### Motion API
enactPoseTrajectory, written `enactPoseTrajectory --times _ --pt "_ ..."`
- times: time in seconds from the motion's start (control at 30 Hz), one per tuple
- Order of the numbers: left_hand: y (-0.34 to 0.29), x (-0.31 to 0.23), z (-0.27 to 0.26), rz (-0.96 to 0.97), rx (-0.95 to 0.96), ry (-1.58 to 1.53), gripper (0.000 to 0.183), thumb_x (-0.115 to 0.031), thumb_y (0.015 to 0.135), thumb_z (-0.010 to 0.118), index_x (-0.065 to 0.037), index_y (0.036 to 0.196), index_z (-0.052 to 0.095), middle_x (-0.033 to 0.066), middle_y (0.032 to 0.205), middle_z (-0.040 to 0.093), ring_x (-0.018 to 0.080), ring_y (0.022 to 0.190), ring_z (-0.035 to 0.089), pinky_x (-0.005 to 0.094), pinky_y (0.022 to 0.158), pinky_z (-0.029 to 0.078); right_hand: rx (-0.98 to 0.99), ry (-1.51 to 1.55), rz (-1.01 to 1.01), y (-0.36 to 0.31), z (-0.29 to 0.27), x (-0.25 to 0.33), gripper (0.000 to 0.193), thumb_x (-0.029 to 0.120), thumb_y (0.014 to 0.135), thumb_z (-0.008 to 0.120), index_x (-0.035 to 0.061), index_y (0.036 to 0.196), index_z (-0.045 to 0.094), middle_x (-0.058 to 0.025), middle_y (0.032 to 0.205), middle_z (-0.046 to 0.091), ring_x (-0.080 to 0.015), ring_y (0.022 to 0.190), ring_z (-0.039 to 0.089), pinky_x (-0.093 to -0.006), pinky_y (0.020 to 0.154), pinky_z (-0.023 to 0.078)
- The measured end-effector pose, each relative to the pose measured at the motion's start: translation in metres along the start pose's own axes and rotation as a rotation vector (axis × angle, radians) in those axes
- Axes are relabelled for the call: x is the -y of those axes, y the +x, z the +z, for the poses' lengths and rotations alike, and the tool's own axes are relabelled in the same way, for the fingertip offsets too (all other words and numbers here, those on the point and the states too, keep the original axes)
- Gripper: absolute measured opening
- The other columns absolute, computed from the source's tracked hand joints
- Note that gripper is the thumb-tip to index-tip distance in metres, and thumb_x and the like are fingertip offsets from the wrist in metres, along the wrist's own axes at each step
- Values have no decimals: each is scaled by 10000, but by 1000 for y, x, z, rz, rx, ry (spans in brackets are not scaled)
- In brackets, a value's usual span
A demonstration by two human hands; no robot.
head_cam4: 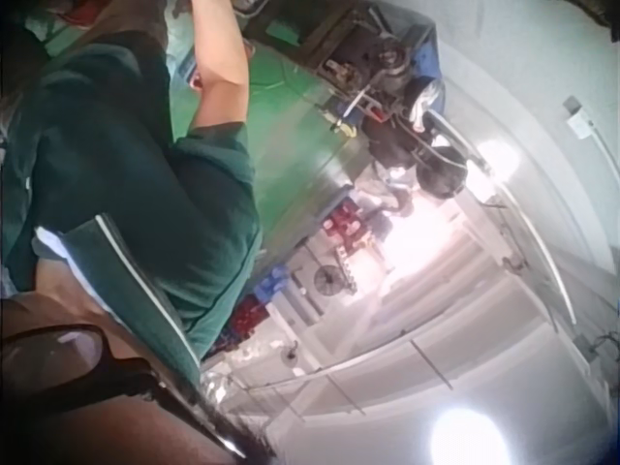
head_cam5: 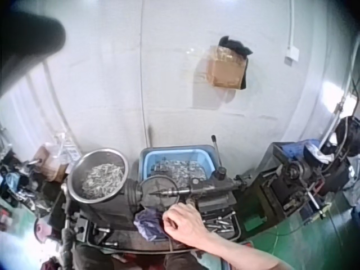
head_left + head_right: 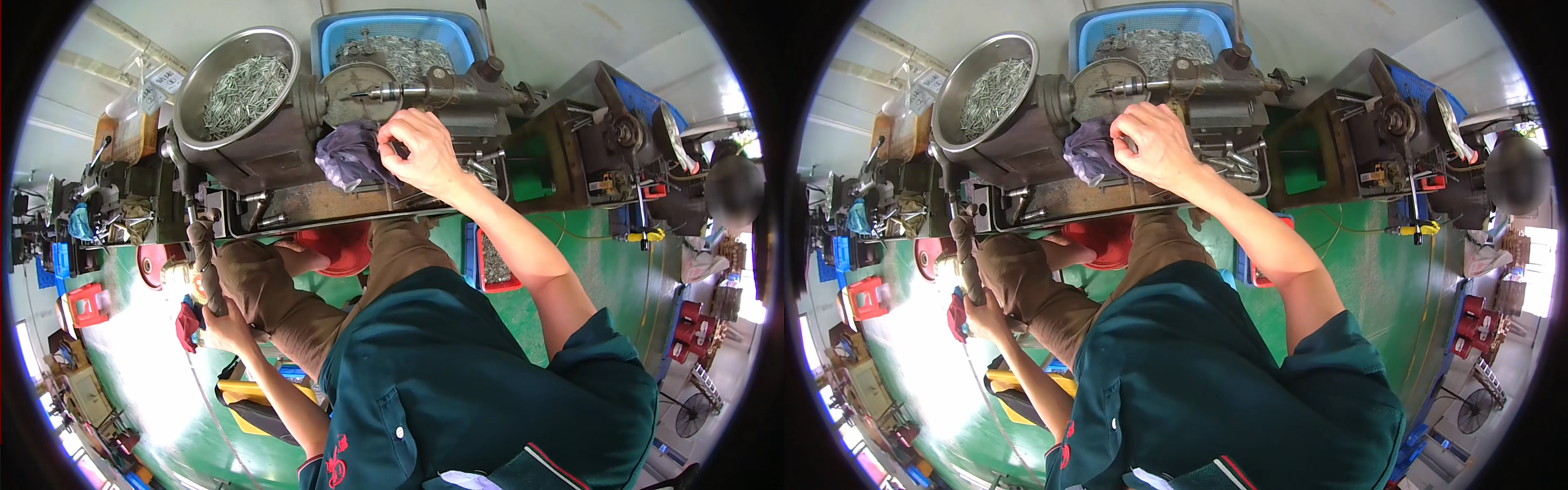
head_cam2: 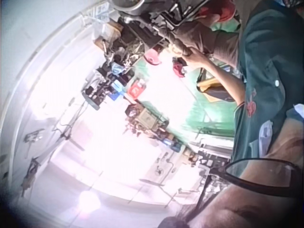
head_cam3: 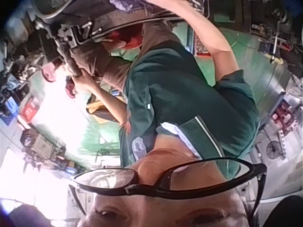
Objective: The person is manually feeding small metal parts into a processing machine on a fabrication floor.
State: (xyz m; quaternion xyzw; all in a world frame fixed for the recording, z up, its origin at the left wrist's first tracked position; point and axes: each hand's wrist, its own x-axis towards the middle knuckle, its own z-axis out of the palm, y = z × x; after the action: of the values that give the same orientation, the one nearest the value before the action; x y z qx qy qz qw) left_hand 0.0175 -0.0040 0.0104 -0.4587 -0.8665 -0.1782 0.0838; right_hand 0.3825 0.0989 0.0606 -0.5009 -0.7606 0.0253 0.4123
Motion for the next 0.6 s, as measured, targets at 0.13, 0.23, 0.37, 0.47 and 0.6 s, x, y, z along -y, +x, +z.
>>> enactPoseTrajectory --times 0.13,0.23,0.37,0.47,0.6 --pt "1 0 2 12 -1 24 311 -332 665 592 -41 767 553 160 632 576 338 573 565 414 501 412 -4 66 38 0 -5 3 133 51 597 607 84 672 501 -15 654 513 -180 632 504 -293 586 366" --pt "1 -1 4 8 -9 -24 319 -338 666 591 -38 766 552 160 624 575 341 567 565 415 494 412 -2 58 30 1 -10 7 129 55 595 605 84 669 503 -16 654 518 -185 626 507 -291 597 366" --pt "1 -1 4 7 -6 26 318 -336 670 589 -38 772 551 161 628 575 341 570 566 413 494 413 25 112 38 0 -15 15 114 27 610 592 64 678 508 -17 656 526 -151 617 516 -265 594 383" --pt "-1 -1 5 39 -70 -72 318 -337 670 590 -36 764 546 161 617 571 344 559 562 415 485 408 92 472 308 -1 -17 22 101 -15 624 572 34 684 506 -20 660 531 -104 616 511 -233 581 400" --pt "0 0 5 15 -41 -11 315 -333 670 590 -38 769 543 160 630 573 341 567 562 414 489 405 104 607 309 0 -18 24 101 -43 629 565 14 683 501 -27 677 529 -84 619 497 -223 570 412"
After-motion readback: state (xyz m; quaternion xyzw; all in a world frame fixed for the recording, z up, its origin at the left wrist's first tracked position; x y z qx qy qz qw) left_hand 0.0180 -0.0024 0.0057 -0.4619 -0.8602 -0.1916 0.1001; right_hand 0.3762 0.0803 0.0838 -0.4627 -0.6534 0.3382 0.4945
